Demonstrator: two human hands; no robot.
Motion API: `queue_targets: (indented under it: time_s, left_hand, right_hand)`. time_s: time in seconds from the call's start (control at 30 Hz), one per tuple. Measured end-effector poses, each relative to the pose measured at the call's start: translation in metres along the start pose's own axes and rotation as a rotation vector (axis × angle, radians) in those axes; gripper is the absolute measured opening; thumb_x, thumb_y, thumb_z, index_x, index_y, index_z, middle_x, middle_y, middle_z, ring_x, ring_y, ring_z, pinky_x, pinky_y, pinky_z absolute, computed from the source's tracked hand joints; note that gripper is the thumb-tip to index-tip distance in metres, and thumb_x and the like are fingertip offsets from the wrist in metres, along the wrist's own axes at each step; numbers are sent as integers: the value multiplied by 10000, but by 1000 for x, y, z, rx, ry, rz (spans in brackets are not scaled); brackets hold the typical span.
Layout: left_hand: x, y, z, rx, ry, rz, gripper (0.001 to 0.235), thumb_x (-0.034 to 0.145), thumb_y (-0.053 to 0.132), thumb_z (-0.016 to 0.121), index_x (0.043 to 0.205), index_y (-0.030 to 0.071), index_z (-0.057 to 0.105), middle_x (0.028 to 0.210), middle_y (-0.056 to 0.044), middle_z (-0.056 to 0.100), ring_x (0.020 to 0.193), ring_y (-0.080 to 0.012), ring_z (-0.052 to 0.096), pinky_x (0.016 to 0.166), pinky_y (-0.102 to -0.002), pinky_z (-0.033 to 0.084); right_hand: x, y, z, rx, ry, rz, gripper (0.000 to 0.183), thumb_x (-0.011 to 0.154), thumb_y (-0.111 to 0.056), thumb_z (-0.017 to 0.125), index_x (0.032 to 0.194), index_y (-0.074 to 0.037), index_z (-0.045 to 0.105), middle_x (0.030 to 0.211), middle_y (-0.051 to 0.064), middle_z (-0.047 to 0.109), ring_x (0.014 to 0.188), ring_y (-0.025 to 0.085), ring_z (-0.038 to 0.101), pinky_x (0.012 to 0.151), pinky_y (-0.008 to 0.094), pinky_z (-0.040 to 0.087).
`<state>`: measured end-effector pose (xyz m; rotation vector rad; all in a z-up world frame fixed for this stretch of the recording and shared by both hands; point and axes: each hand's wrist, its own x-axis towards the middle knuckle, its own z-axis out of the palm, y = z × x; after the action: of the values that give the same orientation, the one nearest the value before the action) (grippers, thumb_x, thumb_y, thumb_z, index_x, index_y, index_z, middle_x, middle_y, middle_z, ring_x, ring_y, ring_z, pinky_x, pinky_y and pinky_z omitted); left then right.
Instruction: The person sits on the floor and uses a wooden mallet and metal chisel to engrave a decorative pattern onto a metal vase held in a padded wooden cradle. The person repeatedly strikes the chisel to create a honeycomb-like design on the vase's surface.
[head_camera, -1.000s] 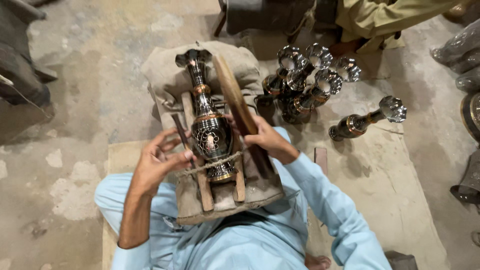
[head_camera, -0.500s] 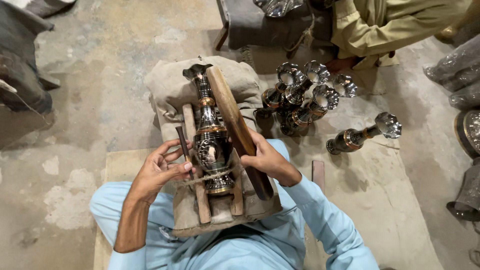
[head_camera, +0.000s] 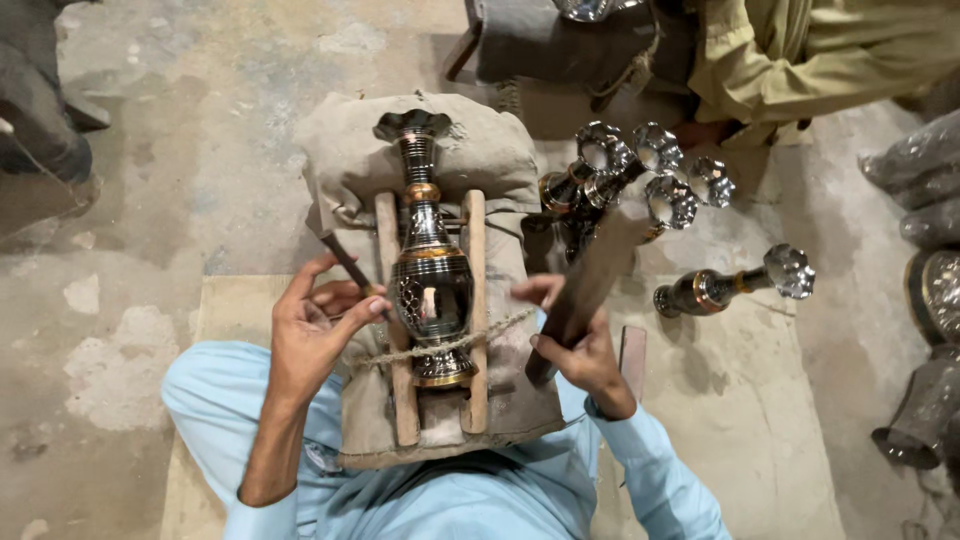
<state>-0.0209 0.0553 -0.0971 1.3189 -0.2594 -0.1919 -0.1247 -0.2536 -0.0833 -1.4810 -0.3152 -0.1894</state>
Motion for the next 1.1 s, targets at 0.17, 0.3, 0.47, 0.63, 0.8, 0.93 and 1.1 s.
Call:
queue_targets:
  time_s: [0.17,0.3,0.47,0.63,0.8,0.93,1.1]
  left_hand:
    - [10,2,12,48,-58,45,579,874,-7,768,1392,24,511,1028,-162,782,965,-214,775,846,-353,666]
    - [19,6,18,139,-213,214,564,888,23,779,1405,70,559,1053,-133,800,937,-174,795,817,-323,687]
    - [29,10,19,223,-293,262,490,880,53,780,1347,73,635,1064,-117,798,949,-175,793,839,-319,685]
    - [34,17,16,229,-423,248,495,876,47,761,1353,111,642,1146,-116,774,1020,-191,778,871,-331,634]
    - [37,25,23,391,-480,396,470,889,63,748,1337,176,664,1184,-69,776,977,-175,779,829,-318,680]
    - [37,34,22,423,-510,433,477,894,52,741,1351,154,649,1212,-83,768,974,-178,774,825,-324,647]
    - [35,40,24,430,-476,442,479,895,44,741,1357,133,647,1228,-104,758,1020,-182,768,841,-317,650]
  right_hand:
    - [-23,14,-13,-70,156,422,325,945,-28,746,1211,14,563,901,74,645,730,163,636,642,333,539]
    - [-9,-18,-26,-463,241,453,531,881,-111,738,1366,-23,539,790,21,644,558,119,591,467,312,484]
    - [17,-73,-27,-1075,13,-56,613,918,-146,755,1479,-71,519,940,69,700,715,173,655,628,331,538]
    - [33,-113,-20,-1610,-268,52,741,755,-200,817,1453,-173,569,1011,110,694,703,293,691,628,422,574]
    - [43,-133,-18,-1617,-218,-41,689,796,-147,778,1459,-186,593,1126,110,681,754,279,703,678,403,598]
    - [48,-148,-18,-1371,-39,-234,759,811,-77,720,1540,-134,516,1251,131,639,1008,316,696,863,417,589]
    - [58,-163,-16,-1586,-198,-348,714,766,-24,788,1445,-119,590,1159,149,682,929,315,701,828,425,583]
